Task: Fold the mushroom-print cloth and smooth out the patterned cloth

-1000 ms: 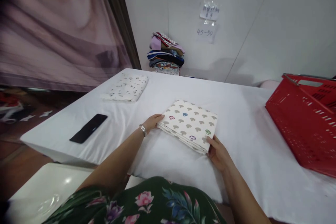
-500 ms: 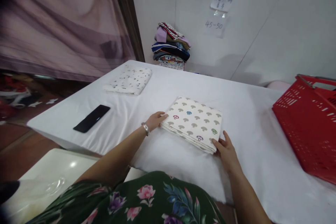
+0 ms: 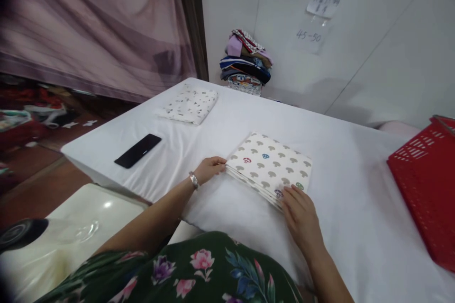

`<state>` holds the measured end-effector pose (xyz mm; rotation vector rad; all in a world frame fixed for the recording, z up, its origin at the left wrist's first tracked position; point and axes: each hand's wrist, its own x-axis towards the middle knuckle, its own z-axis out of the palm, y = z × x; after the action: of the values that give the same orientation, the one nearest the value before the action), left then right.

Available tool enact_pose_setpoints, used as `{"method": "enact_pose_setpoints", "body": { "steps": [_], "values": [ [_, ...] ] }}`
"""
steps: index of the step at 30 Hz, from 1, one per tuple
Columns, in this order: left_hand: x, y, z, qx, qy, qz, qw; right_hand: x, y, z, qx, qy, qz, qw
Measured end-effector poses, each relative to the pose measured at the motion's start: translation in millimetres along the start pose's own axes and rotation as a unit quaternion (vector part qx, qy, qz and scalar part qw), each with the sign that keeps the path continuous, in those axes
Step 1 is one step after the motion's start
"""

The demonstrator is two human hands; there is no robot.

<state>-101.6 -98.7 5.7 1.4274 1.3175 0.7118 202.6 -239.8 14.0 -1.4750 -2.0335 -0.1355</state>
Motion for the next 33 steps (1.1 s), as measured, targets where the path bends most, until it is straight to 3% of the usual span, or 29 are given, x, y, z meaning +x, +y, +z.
{"method": "enact_pose_setpoints", "body": {
  "steps": [4, 10, 16, 21, 24, 28, 33],
  "values": [
    [-5, 3, 2, 0.074, 0.038, 0.075, 0.994, -3, 8, 9, -0.008, -0.06, -0.001, 0.998],
    [-4, 6, 11, 0.156, 0.072, 0.166, 0.971, 3, 3, 8, -0.019, -0.045, 0.013, 0.999],
    [-6, 1, 8, 0.267, 0.072, 0.211, 0.937, 2, 4, 11, -0.03, -0.029, -0.007, 0.999],
    [-7, 5, 8, 0.311, 0.084, 0.314, 0.893, -1, 3, 13, -0.036, -0.006, 0.001, 0.999],
    [-4, 10, 12, 0.348, 0.058, 0.379, 0.856, 0, 0, 12, -0.052, 0.001, 0.004, 0.999],
    [1, 13, 14, 0.398, 0.021, 0.382, 0.834, -4, 0, 13, -0.057, 0.01, 0.001, 0.998],
    [1, 14, 10, 0.457, 0.024, 0.378, 0.805, -11, 2, 15, -0.053, 0.021, 0.006, 0.998]
  ]
}}
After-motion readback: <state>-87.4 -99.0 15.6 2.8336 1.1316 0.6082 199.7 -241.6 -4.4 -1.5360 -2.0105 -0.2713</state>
